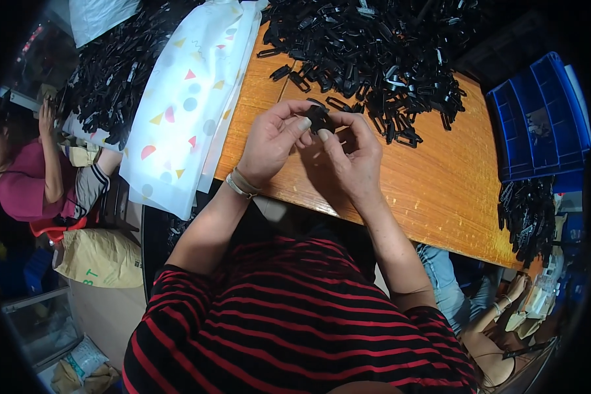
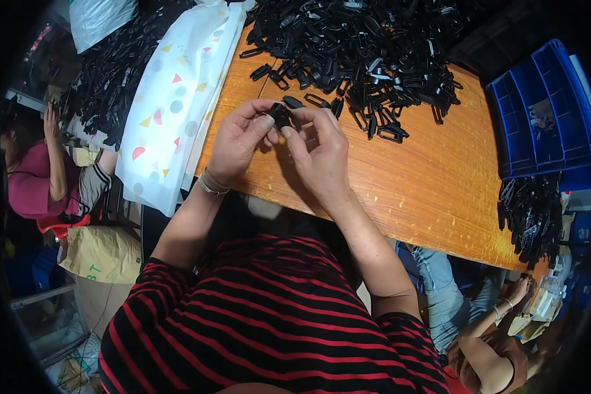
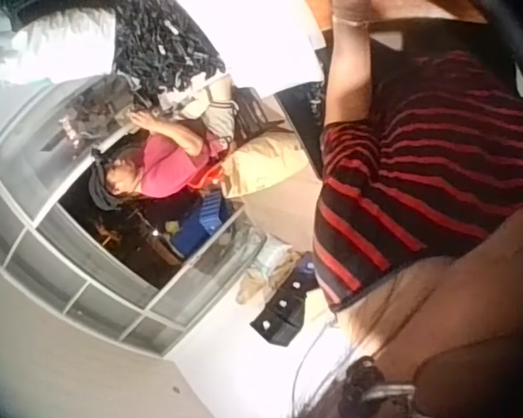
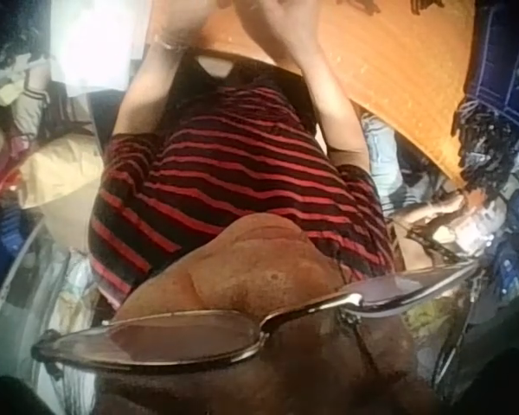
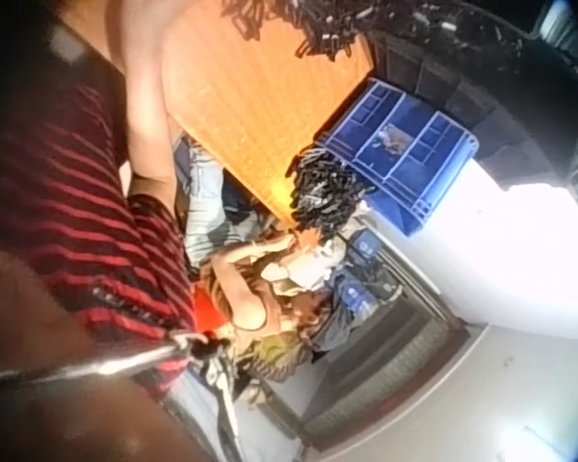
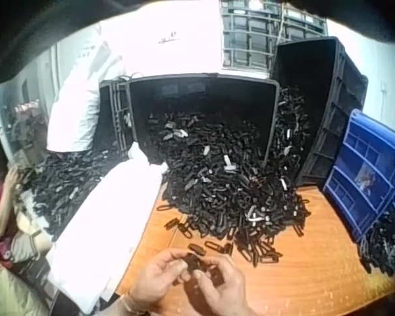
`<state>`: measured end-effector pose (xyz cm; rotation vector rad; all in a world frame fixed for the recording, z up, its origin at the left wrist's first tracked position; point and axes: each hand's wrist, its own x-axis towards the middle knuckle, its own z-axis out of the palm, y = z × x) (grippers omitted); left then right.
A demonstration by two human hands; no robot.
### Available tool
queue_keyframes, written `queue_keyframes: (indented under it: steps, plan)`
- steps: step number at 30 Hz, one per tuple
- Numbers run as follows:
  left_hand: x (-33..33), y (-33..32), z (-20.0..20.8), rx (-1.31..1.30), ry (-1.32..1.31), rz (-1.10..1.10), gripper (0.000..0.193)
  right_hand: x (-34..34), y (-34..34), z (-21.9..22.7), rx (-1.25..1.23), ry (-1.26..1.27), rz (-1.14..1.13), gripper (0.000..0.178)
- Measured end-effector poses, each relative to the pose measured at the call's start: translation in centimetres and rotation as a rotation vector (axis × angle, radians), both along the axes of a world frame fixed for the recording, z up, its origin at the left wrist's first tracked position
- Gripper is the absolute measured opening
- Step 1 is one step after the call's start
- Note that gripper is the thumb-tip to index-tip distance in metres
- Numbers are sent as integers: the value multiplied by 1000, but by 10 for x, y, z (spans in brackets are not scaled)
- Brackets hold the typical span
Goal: Assembling small black plastic clips by snapping two parts together from a large pile on a workbench.
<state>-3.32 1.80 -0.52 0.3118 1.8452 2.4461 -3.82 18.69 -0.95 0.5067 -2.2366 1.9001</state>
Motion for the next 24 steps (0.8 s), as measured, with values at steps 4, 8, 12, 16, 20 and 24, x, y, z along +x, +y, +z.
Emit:
queue_keyframes:
  steps: [4,8,12,16,20,24]
  plan:
    - [5,0,0,-20,32,21,27,3,-3,1,51,101,-11,21]
    - [11,6,-1,-29,61,62,28,6,-5,6,95,163,-40,20]
    - [24,21,-11,-8,49,183,29,11,-11,0,242,351,-105,24]
    - [34,24,-17,-160,117,343,27,20,-14,-9,335,347,-134,26]
    - [38,18,-13,-49,-24,189,21,22,-14,-9,223,288,-122,38]
    - [40,17,-9,94,6,86,30,40,-19,-8,220,91,98,53]
